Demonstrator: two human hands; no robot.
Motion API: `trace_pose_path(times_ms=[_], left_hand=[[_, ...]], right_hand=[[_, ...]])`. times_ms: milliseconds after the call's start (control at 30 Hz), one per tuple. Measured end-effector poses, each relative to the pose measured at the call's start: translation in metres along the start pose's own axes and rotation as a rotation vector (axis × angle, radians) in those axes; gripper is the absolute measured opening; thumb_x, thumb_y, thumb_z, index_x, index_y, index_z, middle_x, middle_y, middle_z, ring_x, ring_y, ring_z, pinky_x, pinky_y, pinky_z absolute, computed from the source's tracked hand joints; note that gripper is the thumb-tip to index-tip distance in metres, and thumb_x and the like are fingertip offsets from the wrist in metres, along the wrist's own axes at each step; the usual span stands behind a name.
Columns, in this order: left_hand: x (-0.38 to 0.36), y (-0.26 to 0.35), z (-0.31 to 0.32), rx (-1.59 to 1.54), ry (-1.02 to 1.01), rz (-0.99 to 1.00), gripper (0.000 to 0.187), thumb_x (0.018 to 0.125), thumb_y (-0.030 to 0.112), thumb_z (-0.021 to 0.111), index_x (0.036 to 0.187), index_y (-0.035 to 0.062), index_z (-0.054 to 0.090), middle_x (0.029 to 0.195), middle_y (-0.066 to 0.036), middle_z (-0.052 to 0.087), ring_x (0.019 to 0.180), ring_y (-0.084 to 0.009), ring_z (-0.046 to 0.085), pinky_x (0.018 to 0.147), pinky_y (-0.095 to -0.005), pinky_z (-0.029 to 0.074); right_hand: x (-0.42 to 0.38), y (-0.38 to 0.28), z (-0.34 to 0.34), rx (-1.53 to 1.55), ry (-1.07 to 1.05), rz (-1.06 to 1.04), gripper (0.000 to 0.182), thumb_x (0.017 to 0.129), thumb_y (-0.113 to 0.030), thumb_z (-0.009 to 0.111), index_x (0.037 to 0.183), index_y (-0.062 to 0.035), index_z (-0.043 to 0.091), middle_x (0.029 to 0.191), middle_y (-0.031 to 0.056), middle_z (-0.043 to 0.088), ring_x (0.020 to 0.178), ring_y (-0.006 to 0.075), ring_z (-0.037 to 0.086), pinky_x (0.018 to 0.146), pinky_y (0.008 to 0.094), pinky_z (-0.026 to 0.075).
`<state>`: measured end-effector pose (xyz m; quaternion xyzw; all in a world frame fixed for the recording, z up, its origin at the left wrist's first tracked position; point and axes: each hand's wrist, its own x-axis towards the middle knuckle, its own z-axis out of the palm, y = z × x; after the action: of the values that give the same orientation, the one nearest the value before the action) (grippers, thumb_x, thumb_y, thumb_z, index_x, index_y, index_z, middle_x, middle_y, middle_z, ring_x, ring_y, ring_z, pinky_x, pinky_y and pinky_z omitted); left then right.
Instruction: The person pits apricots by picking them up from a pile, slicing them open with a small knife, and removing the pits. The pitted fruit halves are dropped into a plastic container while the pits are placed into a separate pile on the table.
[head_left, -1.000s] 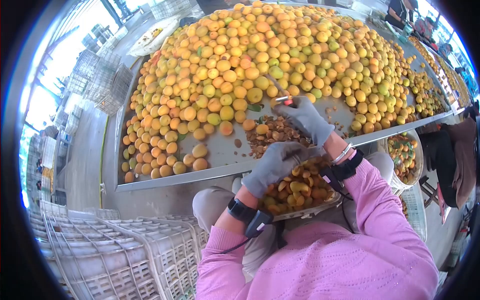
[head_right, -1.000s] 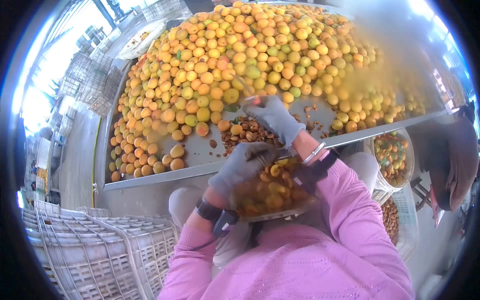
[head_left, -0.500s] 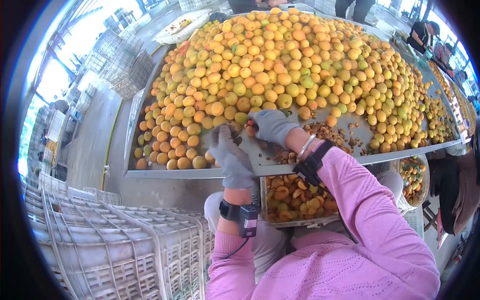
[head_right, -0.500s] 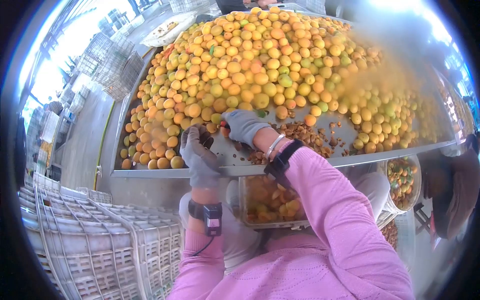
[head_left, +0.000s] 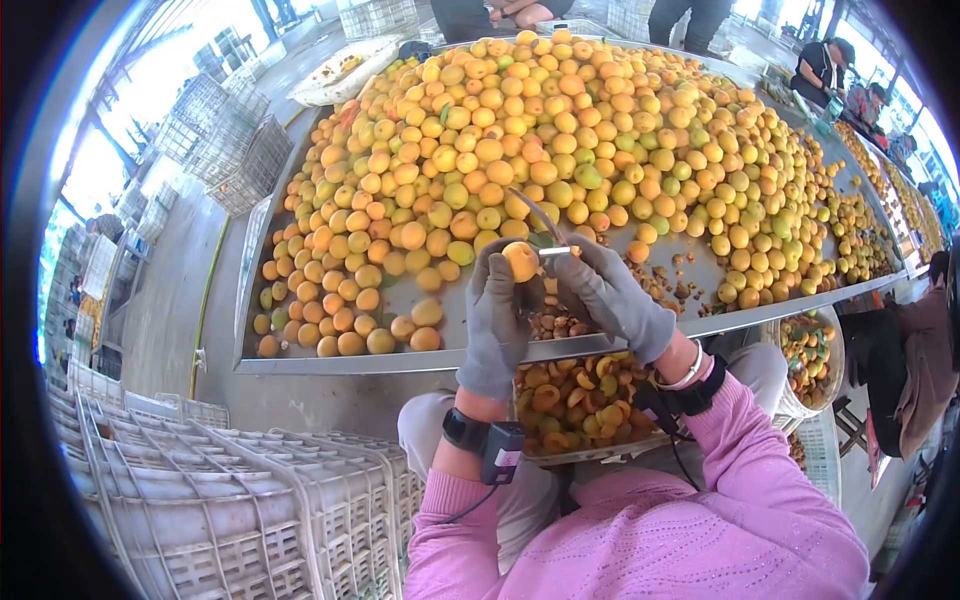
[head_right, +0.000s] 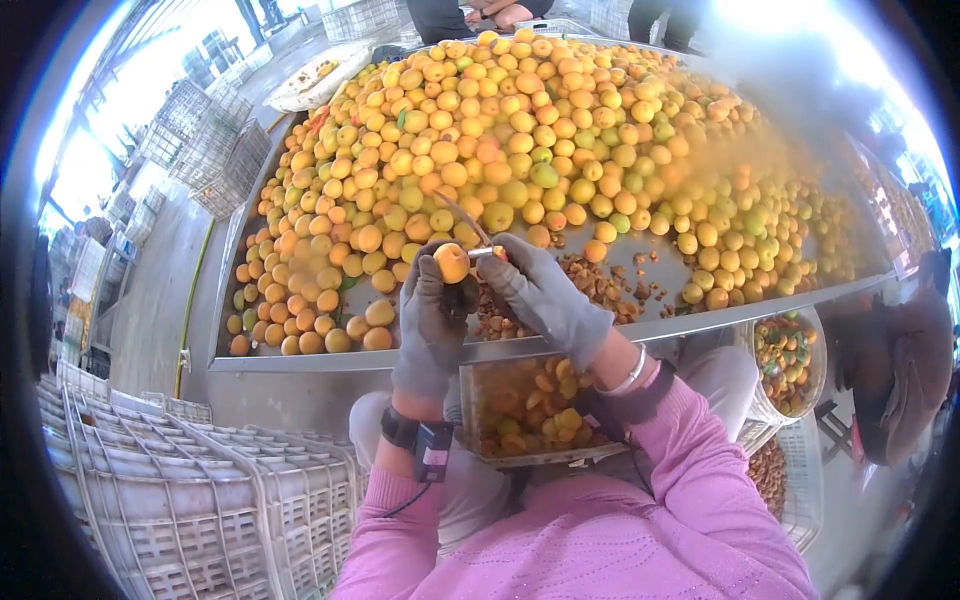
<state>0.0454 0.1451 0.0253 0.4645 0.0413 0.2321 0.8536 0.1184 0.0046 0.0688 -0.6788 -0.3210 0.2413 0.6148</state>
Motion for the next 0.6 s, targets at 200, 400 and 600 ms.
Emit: trace_pose_path(times_ms=[200,400,600], left_hand=[[0.0,-0.009,0.01,-0.037,-0.096,-0.104,0.043,0.101,0.042,0.049,0.117,0.0025,0.053,0.086,-0.001,0.057,0.066,-0.005,0.05,0.055,-0.0195,0.039],[0.001,-0.017,0.012,-0.043,-0.154,-0.125,0.041,0.1,0.04,0.052,0.117,0.0027,0.053,0.083,0.0,0.056,0.065,-0.0053,0.049,0.055,-0.0193,0.038],[-0.002,-0.019,0.017,-0.075,-0.141,-0.142,0.039,0.099,0.039,0.054,0.116,0.0032,0.054,0.082,0.0,0.056,0.063,-0.0054,0.048,0.055,-0.0193,0.037]], right_hand=[[-0.015,-0.001,-0.014,0.104,-0.058,0.073,0.054,0.095,-0.056,0.052,0.106,-0.0033,0.057,0.069,-0.0039,0.051,0.056,0.0039,0.044,0.049,0.0211,0.036],[-0.02,0.0,-0.018,0.103,-0.048,0.05,0.051,0.097,-0.053,0.05,0.106,-0.0029,0.057,0.069,-0.0035,0.051,0.057,0.0044,0.045,0.05,0.0213,0.037],[-0.02,0.012,-0.018,0.014,0.016,0.009,0.05,0.099,-0.049,0.05,0.105,0.0003,0.057,0.073,-0.0016,0.052,0.067,0.0074,0.045,0.059,0.0244,0.042]])
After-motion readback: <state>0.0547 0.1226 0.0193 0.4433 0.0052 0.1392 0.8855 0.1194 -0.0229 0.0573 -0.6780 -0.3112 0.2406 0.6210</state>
